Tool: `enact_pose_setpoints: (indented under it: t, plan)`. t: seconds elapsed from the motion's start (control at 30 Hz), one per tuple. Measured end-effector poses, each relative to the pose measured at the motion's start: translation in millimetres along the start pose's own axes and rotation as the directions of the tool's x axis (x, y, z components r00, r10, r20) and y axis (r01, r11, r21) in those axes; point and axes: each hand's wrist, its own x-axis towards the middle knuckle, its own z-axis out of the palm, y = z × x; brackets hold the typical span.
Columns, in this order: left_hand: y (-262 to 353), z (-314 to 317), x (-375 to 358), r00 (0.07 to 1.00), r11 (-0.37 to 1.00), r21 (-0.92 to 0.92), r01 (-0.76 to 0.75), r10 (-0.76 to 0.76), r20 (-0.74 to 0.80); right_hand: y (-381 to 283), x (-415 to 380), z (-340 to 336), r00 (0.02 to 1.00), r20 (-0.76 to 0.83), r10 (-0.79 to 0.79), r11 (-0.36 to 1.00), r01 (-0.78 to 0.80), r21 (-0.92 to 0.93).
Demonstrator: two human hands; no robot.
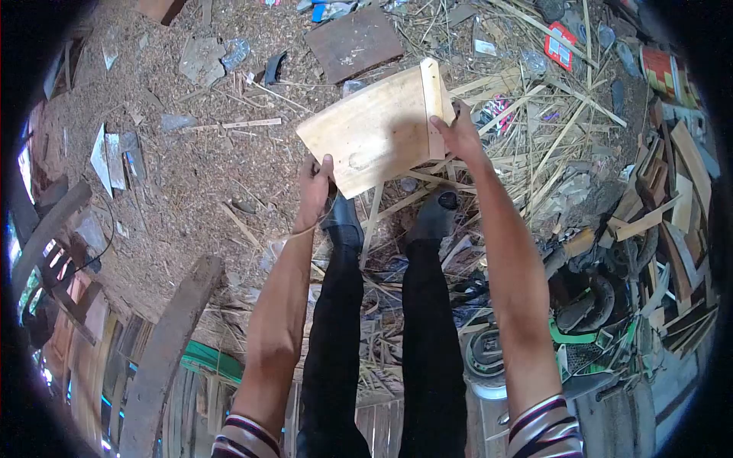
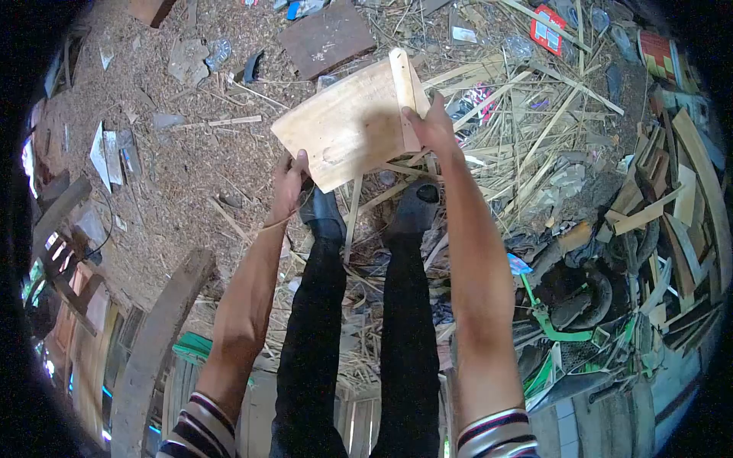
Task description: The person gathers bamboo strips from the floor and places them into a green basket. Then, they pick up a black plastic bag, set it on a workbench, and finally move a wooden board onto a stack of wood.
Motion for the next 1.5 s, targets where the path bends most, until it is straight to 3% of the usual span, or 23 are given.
enact_pose_setpoints:
  t: [0.07, 0.17, 0.2, 0.23, 0.27, 0.3, 0.37, 0.4, 0.43, 0.5, 0.53, 0.57, 0.6, 0.63, 0.7, 0.8, 0.83, 0.9, 0.93, 1.07, 1.23, 1.43, 1.5]
  plan:
    - [11.0, -6.7, -3.8, 0.997, 0.977, 0.215, -0.015, -0.003, 0.082, -5.7, 3.3, -21.3, 0.971, 0.225, -0.08, 0.997, 0.08, 0.009]
    - [11.8, -22.1, -20.0, 0.998, 0.995, -0.078, -0.056, 0.057, 0.006, -43.4, -24.8, -50.7, 0.852, 0.519, 0.064, 0.991, -0.114, 0.065]
    - [35.3, -27.1, -36.5, 1.0, 0.999, -0.034, -0.019, 0.019, -0.012, -32.0, -23.6, -43.0, 0.886, 0.446, 0.125, 0.991, -0.088, -0.104]
    - [60.2, -32.1, -57.7, 0.999, 1.0, 0.006, 0.017, -0.017, -0.035, -15.7, -43.6, -31.2, 0.978, 0.21, 0.016, 0.997, -0.032, 0.071]
    - [89.6, -36.9, -85.0, 0.996, 0.994, 0.091, 0.063, -0.057, -0.066, 19.2, -37.4, -13.9, 0.915, 0.35, -0.199, 0.979, 0.198, 0.038]
    - [114.8, -49.9, -106.2, 0.992, 0.982, 0.145, 0.121, -0.116, -0.04, -8.3, -63.2, -17.8, 0.979, 0.191, 0.073, 0.996, -0.082, 0.042]
    - [154.6, -69.5, -156.1, 0.996, 0.994, -0.061, 0.092, -0.093, -0.01, -47.8, -115.2, -28.0, 0.973, 0.182, 0.144, 0.978, -0.168, 0.125]
    - [165.4, -87.5, -174.9, 0.994, 0.993, -0.048, 0.105, -0.105, 0.004, -39.7, -138.9, -21.3, 0.987, 0.147, 0.062, 0.944, -0.105, 0.312]
    - [177.2, -109.7, -191.7, 0.993, 0.992, -0.039, 0.116, -0.116, 0.017, -136.3, -186.5, -79.0, 0.955, 0.292, 0.047, 0.883, -0.176, 0.434]
    - [233.2, -130.6, -233.6, 0.992, 0.99, 0.082, 0.114, -0.119, 0.053, -91.8, -201.0, -52.4, 0.909, 0.415, 0.035, 0.967, -0.135, 0.214]
    - [255.5, -138.7, -251.9, 0.989, 0.989, 0.075, 0.128, -0.133, 0.067, -183.9, -249.3, -113.3, 0.919, 0.375, 0.119, 0.986, -0.154, 0.064]
    - [274.0, -144.4, -265.9, 0.986, 0.988, 0.07, 0.137, -0.143, 0.09, -234.0, -283.8, -144.3, 0.916, 0.384, 0.115, 0.972, -0.184, 0.149]
    - [287.9, -150.1, -278.1, 0.987, 0.991, 0.079, 0.107, -0.116, 0.112, -153.4, -276.3, -90.4, 0.918, 0.393, -0.055, 0.839, -0.171, 0.517]
    - [346.0, -133.4, -313.8, 0.985, 0.982, 0.12, 0.148, -0.157, 0.068, -204.0, -309.4, -127.6, 0.904, 0.422, 0.067, 0.908, -0.231, 0.349]
    - [361.8, -133.9, -323.8, 0.992, 0.974, 0.189, 0.128, -0.13, 0.0, -224.2, -347.8, -141.7, 0.939, 0.269, -0.214, 0.808, 0.015, 0.589]
    - [368.5, -131.6, -313.1, 0.961, 0.981, -0.185, -0.058, 0.105, 0.257, -267.4, -411.8, -189.9, 0.986, 0.165, 0.011, 0.876, -0.09, 0.474]
    - [386.7, -122.0, -311.6, 0.939, 0.987, -0.146, -0.07, 0.114, 0.324, -216.6, -385.4, -156.6, 0.968, 0.204, 0.145, 0.843, -0.229, 0.486]
    - [409.1, -113.7, -325.5, 0.86, 0.954, 0.02, -0.298, 0.259, 0.44, -263.5, -441.8, -202.4, 0.992, 0.115, 0.055, 0.75, -0.116, 0.651]
    - [446.3, -106.6, -349.2, 0.829, 0.925, 0.212, -0.316, 0.161, 0.535, -279.2, -463.3, -218.2, 0.995, 0.061, 0.08, 0.735, -0.1, 0.67]
    - [526.0, -62.7, -411.6, 0.671, 0.805, 0.248, -0.539, 0.232, 0.705, -268.8, -492.1, -239.1, 0.969, 0.009, 0.245, 0.516, -0.139, 0.845]
    - [543.4, -1.2, -391.2, 0.58, 0.945, 0.118, -0.306, 0.087, 0.81, -296.1, -551.2, -297.0, 0.946, -0.137, 0.294, 0.423, 0.0, 0.906]
    - [573.9, 89.9, -397.5, 0.533, 0.964, 0.09, -0.252, 0.06, 0.844, -274.9, -536.6, -357.8, 0.902, -0.302, 0.308, 0.546, 0.093, 0.833]
    - [595.0, 129.8, -414.6, 0.663, 0.948, 0.228, -0.223, -0.024, 0.748, -305.7, -563.4, -404.8, 0.814, -0.451, 0.367, 0.687, 0.09, 0.721]
